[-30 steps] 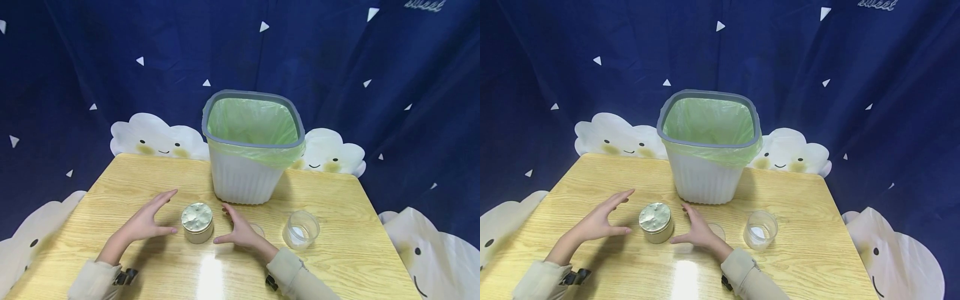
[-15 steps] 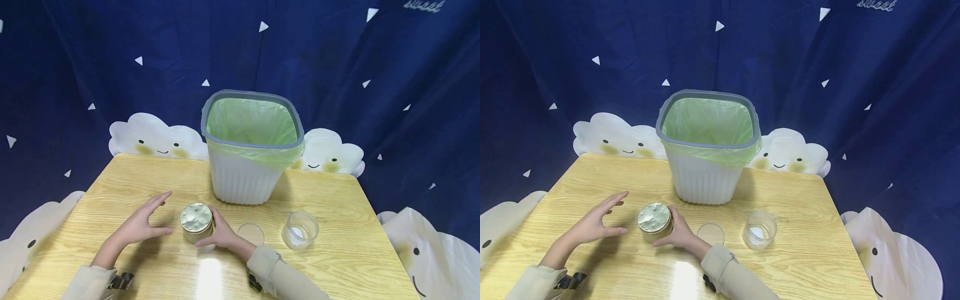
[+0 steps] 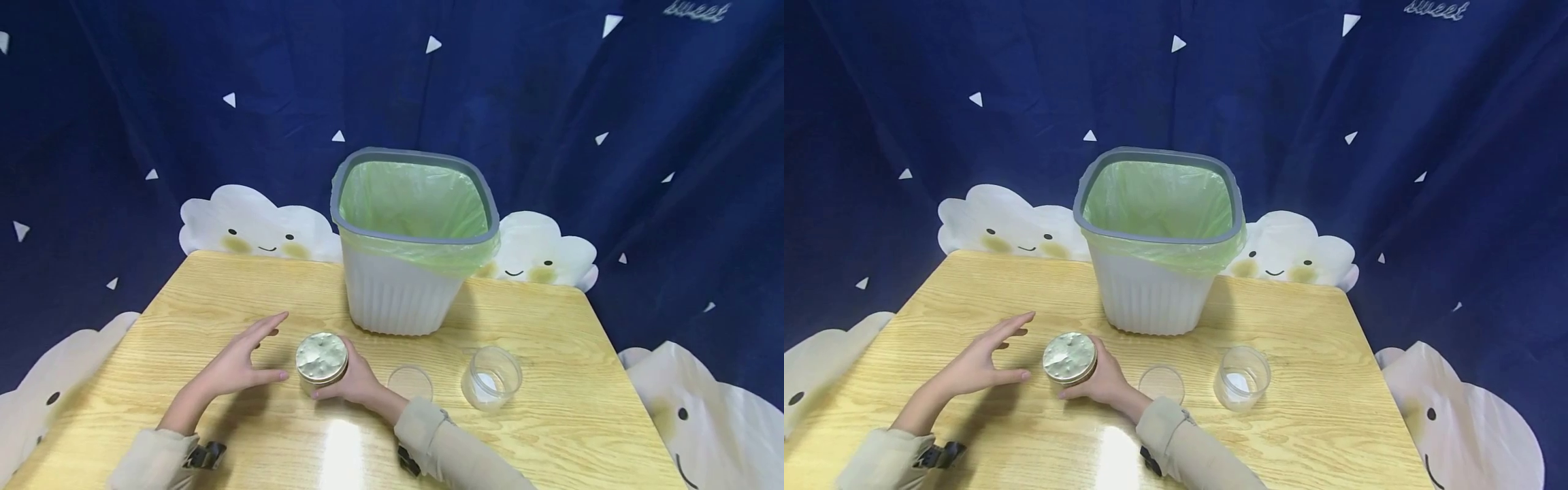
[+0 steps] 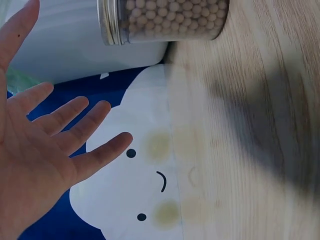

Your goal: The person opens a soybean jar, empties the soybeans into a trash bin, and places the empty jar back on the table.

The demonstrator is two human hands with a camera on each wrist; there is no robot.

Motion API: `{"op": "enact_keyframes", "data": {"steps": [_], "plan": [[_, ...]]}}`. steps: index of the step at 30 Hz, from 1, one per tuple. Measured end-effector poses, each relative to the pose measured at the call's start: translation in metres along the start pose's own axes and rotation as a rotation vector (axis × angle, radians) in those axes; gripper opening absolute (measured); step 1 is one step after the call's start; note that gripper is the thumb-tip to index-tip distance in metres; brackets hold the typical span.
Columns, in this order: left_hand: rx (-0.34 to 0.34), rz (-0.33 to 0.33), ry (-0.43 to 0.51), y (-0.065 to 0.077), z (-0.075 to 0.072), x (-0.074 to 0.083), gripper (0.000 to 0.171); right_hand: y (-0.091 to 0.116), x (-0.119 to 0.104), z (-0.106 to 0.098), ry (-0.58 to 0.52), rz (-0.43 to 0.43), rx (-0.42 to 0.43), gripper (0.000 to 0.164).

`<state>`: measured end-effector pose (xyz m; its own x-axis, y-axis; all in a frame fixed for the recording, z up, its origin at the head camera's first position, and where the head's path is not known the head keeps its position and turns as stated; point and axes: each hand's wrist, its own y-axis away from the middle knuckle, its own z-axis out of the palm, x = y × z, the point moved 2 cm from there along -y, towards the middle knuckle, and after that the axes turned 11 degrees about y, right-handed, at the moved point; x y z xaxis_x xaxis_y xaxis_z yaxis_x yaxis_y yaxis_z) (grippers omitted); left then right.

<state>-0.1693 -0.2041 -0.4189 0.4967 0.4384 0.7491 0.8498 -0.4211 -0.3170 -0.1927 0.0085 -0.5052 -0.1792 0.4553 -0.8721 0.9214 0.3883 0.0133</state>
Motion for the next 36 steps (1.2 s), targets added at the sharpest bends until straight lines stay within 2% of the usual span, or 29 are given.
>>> {"op": "enact_keyframes", "data": {"steps": [7,16,21,31,36], "plan": [[-0.006,0.015,0.035,-0.006,0.01,0.0,0.087,0.003,-0.003,-0.006,0.055,-0.057,0.017,0.095],[-0.049,-0.003,0.174,-0.013,0.032,0.002,0.089,0.015,-0.009,-0.019,0.109,-0.193,-0.002,0.094],[-0.087,0.039,0.222,-0.017,0.043,0.007,0.092,0.021,-0.012,-0.024,0.143,-0.209,-0.005,0.095],[-0.141,0.08,0.16,-0.018,0.055,0.018,0.095,0.026,-0.021,-0.032,0.269,-0.191,0.02,0.096],[-0.129,0.096,0.129,-0.02,0.056,0.021,0.091,0.028,-0.023,-0.034,0.305,-0.182,0.03,0.096]]}}
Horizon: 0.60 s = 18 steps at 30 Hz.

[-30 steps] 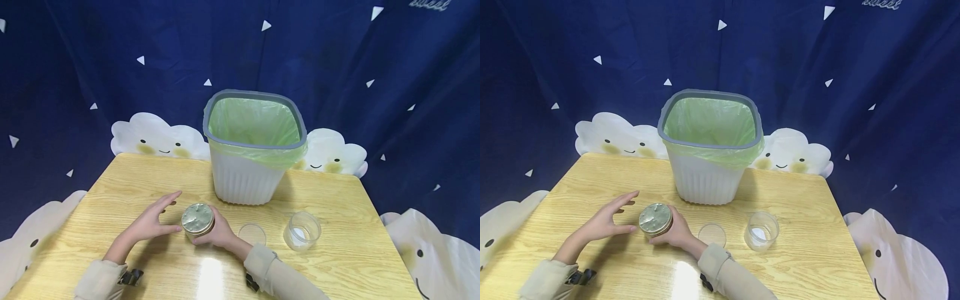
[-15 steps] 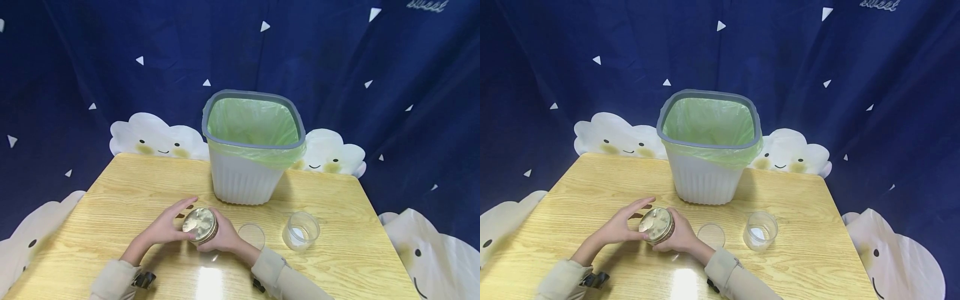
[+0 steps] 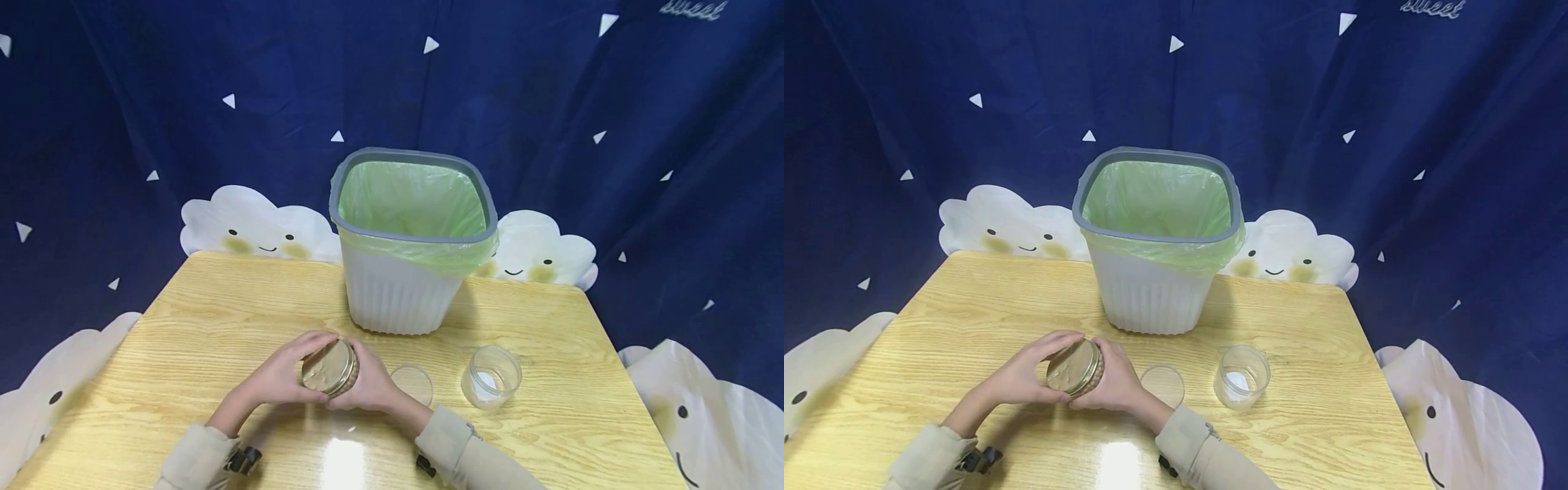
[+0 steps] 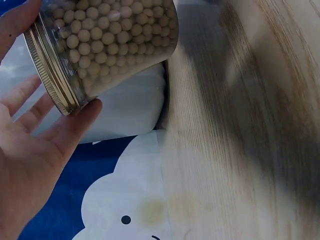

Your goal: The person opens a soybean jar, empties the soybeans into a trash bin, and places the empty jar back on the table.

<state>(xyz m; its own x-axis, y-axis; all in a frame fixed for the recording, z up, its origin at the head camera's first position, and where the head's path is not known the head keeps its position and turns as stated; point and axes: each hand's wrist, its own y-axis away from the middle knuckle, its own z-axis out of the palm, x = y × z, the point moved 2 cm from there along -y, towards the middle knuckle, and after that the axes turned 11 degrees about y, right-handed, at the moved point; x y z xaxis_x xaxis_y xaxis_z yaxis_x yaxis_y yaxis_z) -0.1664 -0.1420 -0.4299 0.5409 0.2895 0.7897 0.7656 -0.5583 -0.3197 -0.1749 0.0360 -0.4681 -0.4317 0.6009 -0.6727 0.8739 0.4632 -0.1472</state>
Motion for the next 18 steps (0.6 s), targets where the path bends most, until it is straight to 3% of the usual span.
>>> {"op": "enact_keyframes", "data": {"steps": [11,15,18], "plan": [[0.077,0.029,-0.045,0.0005,0.0005,0.0005,0.085,0.0021,-0.0032,-0.002,0.085,0.004,0.013,0.096],[0.15,-0.022,-0.095,-0.0015,0.0026,0.0013,0.085,0.0009,-0.0048,-0.0025,0.085,0.008,0.044,0.096],[0.199,-0.095,-0.153,-0.0038,0.0052,0.0028,0.086,-0.0002,-0.0058,-0.0025,0.095,0.001,0.082,0.095]]}}
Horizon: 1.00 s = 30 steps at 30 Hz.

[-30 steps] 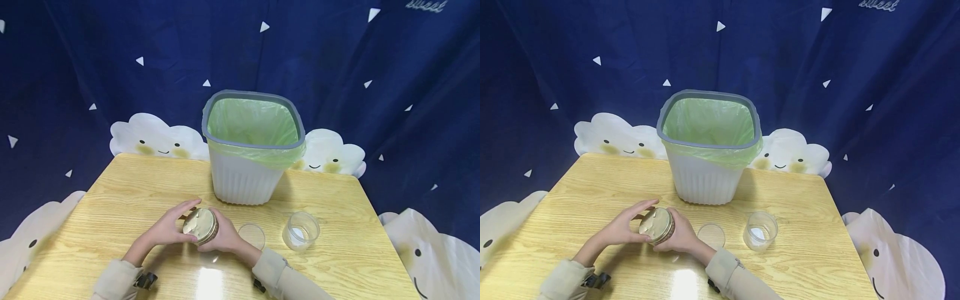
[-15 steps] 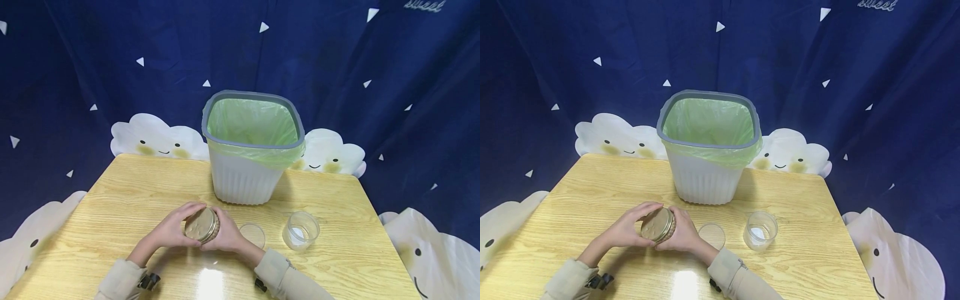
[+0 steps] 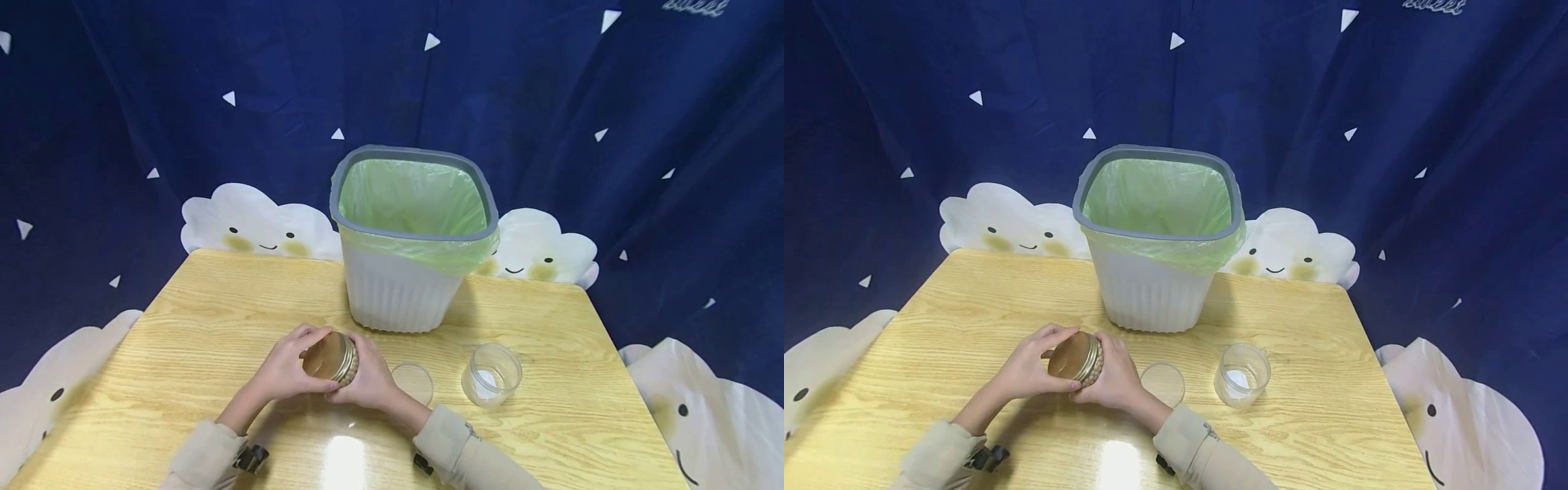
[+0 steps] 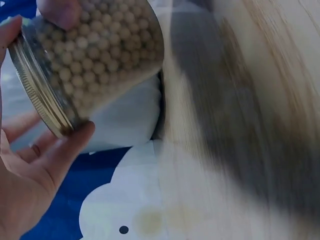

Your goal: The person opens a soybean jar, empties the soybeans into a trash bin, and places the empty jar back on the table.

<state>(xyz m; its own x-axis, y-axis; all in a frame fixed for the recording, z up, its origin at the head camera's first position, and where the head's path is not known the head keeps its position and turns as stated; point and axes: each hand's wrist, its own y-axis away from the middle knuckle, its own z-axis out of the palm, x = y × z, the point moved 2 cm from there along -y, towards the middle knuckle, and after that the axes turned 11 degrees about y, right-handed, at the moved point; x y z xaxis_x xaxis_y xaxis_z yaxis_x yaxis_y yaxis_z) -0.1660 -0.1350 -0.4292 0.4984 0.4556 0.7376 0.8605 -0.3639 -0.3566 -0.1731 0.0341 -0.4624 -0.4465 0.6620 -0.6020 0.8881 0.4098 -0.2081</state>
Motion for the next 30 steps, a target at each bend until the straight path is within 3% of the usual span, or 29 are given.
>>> {"op": "enact_keyframes", "data": {"steps": [5,8,10,15,19,25,30], "plan": [[0.05,-0.106,-0.065,-0.004,0.004,0.005,0.082,-0.001,-0.001,-0.001,0.006,0.012,0.045,0.09],[0.032,-0.117,-0.083,-0.005,0.004,0.008,0.084,-0.002,0.0,-0.002,0.009,0.01,0.054,0.089],[-0.035,-0.071,-0.06,-0.006,0.001,0.009,0.088,-0.002,0.001,-0.003,0.008,0.003,0.053,0.09],[-0.284,0.083,0.033,-0.01,-0.009,0.01,0.091,-0.002,0.006,-0.005,-0.006,-0.009,0.03,0.096],[-0.354,0.11,0.018,-0.013,-0.012,0.011,0.088,-0.001,0.009,-0.005,0.001,-0.04,0.014,0.098],[-0.315,0.119,-0.038,-0.016,-0.012,0.013,0.092,0.001,0.009,-0.004,-0.008,-0.076,0.022,0.098],[-0.21,0.101,-0.074,-0.018,-0.009,0.014,0.087,0.001,0.008,-0.004,-0.005,-0.058,0.046,0.094]]}}
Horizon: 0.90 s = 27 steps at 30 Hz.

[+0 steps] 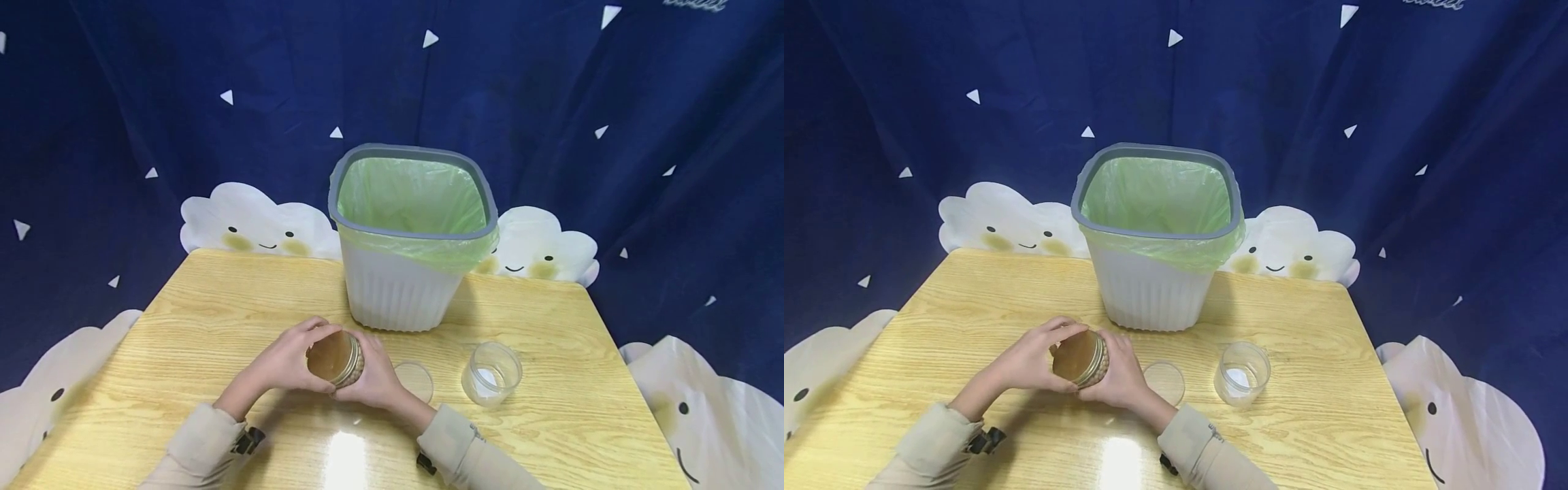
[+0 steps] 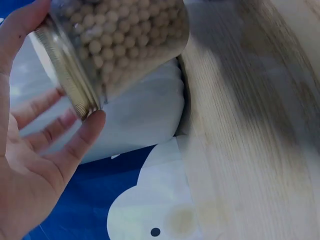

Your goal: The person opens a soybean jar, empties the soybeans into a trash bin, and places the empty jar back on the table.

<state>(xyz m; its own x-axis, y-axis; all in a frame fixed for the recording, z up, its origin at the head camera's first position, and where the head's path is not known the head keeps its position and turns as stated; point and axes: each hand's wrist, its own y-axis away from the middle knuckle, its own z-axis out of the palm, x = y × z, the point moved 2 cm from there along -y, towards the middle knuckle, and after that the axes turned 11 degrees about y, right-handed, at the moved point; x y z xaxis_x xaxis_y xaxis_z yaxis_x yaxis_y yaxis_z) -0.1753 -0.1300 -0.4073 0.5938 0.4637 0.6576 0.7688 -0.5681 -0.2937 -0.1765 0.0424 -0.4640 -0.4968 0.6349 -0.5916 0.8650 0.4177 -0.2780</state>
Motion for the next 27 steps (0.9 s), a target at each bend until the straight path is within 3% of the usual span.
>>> {"op": "enact_keyframes", "data": {"steps": [4,8,10,15,18,22,27], "plan": [[0.088,-0.078,-0.032,-0.002,0.003,0.003,0.079,-0.001,0.0,-0.001,-0.028,0.039,0.012,0.093],[0.111,-0.135,-0.083,-0.004,0.002,0.007,0.082,0.0,0.001,-0.001,-0.079,0.061,0.024,0.094],[0.076,-0.098,-0.083,-0.005,0.0,0.009,0.089,0.001,0.001,-0.001,-0.1,0.062,0.033,0.095],[-0.11,0.097,0.045,-0.007,-0.006,0.009,0.091,0.001,0.001,-0.001,-0.123,0.048,0.05,0.096],[-0.159,0.127,0.083,-0.008,-0.007,0.008,0.088,0.001,0.001,-0.001,-0.126,0.034,0.052,0.095],[-0.101,0.081,0.027,-0.009,-0.005,0.008,0.087,0.002,0.002,0.001,-0.124,0.028,0.042,0.096],[0.054,-0.036,-0.068,-0.01,0.001,0.012,0.08,0.002,0.001,0.001,-0.118,0.052,0.055,0.095]]}}
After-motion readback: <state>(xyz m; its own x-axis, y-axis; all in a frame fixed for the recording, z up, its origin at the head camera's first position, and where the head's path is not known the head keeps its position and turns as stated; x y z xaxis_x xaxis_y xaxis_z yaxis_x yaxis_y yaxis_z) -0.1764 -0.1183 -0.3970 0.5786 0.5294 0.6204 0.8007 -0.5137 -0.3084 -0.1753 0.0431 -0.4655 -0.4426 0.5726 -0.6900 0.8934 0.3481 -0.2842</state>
